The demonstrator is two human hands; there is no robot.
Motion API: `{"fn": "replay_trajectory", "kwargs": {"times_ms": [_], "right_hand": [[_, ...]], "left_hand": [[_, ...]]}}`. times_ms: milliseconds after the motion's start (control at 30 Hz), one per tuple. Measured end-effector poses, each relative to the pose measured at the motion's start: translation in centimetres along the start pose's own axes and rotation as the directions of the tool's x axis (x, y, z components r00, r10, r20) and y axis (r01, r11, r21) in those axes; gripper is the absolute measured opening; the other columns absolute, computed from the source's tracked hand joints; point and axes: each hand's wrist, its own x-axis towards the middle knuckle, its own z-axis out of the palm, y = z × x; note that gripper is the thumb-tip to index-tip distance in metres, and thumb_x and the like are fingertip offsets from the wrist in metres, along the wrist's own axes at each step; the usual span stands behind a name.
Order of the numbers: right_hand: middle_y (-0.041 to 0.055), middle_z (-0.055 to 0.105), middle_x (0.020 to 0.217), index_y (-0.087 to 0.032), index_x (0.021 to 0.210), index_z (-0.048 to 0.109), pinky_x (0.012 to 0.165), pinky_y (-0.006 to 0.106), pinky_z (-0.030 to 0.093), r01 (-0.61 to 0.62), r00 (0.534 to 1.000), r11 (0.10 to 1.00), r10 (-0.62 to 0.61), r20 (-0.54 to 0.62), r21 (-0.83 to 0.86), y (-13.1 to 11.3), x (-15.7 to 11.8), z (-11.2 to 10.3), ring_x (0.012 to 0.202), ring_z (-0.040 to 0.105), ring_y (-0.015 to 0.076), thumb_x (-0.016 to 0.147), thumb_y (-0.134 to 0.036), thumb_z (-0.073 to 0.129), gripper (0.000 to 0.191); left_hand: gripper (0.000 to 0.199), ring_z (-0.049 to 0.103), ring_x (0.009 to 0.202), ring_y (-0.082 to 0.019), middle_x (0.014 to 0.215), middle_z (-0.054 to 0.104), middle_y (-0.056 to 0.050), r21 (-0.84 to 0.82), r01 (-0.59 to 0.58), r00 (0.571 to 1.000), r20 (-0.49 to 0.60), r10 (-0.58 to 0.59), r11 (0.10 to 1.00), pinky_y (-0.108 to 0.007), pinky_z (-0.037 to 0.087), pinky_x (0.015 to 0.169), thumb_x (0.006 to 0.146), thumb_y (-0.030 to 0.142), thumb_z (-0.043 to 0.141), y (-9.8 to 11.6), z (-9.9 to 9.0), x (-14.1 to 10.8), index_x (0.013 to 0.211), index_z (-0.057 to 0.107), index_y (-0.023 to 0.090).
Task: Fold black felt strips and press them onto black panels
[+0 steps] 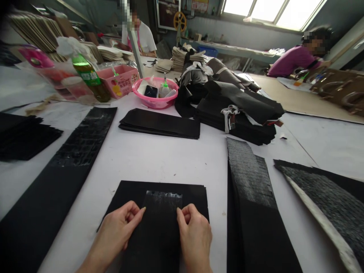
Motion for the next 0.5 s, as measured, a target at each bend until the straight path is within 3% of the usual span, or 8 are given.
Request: {"fn": "replay_trajectory", "kwargs": {"times_ms": [500], "right_hand": [[-0.0024,0.064,0.059,-0.025,0.066,0.057,0.051,0.025,0.037,0.027,1.000,1.000,-0.026,-0.012,0.016,0.00,0.12,0.06,0.055,0.063,0.0169,0.090,-0.051,0.050,0.035]], "left_hand": [[0.039,0.050,0.038,-0.013,0.051,0.052,0.005,0.039,-0.003,1.000,-0.005,0.003,0.999,-0.023,0.030,0.044,0.092,0.053,0.043,-0.29,0.12,0.09,0.069,0.050,0.022]]}}
